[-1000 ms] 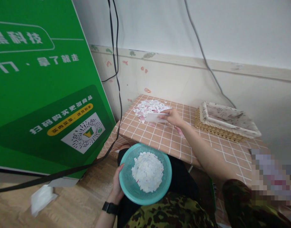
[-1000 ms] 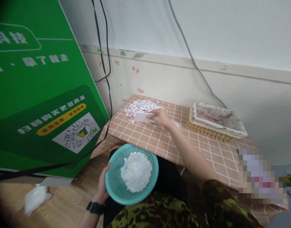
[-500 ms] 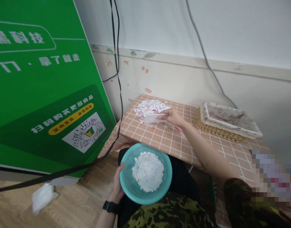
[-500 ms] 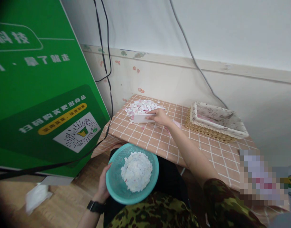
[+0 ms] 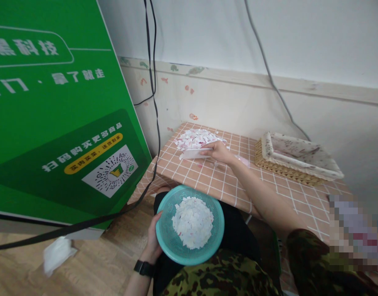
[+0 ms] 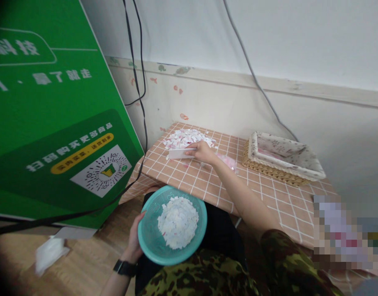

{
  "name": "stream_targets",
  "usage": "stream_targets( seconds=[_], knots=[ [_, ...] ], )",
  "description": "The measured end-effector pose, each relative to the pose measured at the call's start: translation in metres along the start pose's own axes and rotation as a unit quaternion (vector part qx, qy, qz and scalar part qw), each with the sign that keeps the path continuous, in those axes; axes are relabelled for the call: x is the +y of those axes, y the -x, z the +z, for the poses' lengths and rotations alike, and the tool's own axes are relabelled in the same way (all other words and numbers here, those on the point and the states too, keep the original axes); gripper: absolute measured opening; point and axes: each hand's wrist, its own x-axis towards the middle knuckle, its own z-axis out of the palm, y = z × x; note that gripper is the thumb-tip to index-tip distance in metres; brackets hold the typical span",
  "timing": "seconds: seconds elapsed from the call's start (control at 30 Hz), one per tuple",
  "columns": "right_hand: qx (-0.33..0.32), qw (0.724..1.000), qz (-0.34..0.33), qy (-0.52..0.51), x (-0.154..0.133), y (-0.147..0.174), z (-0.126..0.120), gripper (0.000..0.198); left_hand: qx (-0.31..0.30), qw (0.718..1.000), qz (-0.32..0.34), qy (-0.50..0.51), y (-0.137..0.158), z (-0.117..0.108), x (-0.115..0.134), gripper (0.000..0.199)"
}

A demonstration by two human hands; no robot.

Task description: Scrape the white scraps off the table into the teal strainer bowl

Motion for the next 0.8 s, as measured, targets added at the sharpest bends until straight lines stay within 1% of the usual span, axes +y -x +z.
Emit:
stream_targets(
  seconds=[0.1, 0.23, 0.3, 0.37, 0.47, 0.57, 0.67, 0.73, 0.8],
  knots=[
    [-0.034, 0.999, 0.007, -0.026, 0.002, 0.002, -0.007, 0.024, -0.003, 1.0, -0.003, 0.007, 0.0, -0.001, 0.0, 0.02],
    [-0.076, 0.996, 0.021, -0.034, 0.004, 0.01, -0.025, 0.024, -0.007, 1.0, 0.001, 0.007, 0.0, -0.002, 0.0, 0.02],
    [-0.07, 0.997, 0.016, -0.026, 0.004, 0.016, -0.034, 0.025, -0.005, 1.0, 0.0, 0.004, -0.001, -0.002, 0.0, 0.02],
    [-0.019, 1.0, 0.017, -0.005, 0.002, 0.023, -0.04, 0.025, 0.0, 1.0, -0.001, 0.002, -0.001, -0.003, 0.0, 0.02],
    [0.098, 0.993, 0.046, 0.04, -0.003, 0.037, -0.038, 0.028, 0.009, 1.0, 0.006, 0.0, -0.001, -0.002, 0.0, 0.02],
    [0.188, 0.975, 0.091, 0.08, -0.012, 0.056, -0.028, 0.031, 0.014, 1.0, 0.005, 0.001, 0.0, 0.0, 0.0, 0.019],
    [0.272, 0.942, 0.109, 0.163, -0.024, 0.078, -0.02, 0.033, 0.007, 1.0, 0.0, 0.001, 0.001, 0.001, 0.001, 0.019],
    [0.3, 0.923, 0.102, 0.217, -0.03, 0.092, -0.016, 0.032, 0.006, 1.0, 0.003, 0.0, 0.001, 0.001, 0.001, 0.018],
    [0.294, 0.917, 0.091, 0.255, -0.032, 0.102, -0.011, 0.031, 0.004, 1.0, 0.006, -0.001, 0.001, 0.0, 0.0, 0.018]
  ],
)
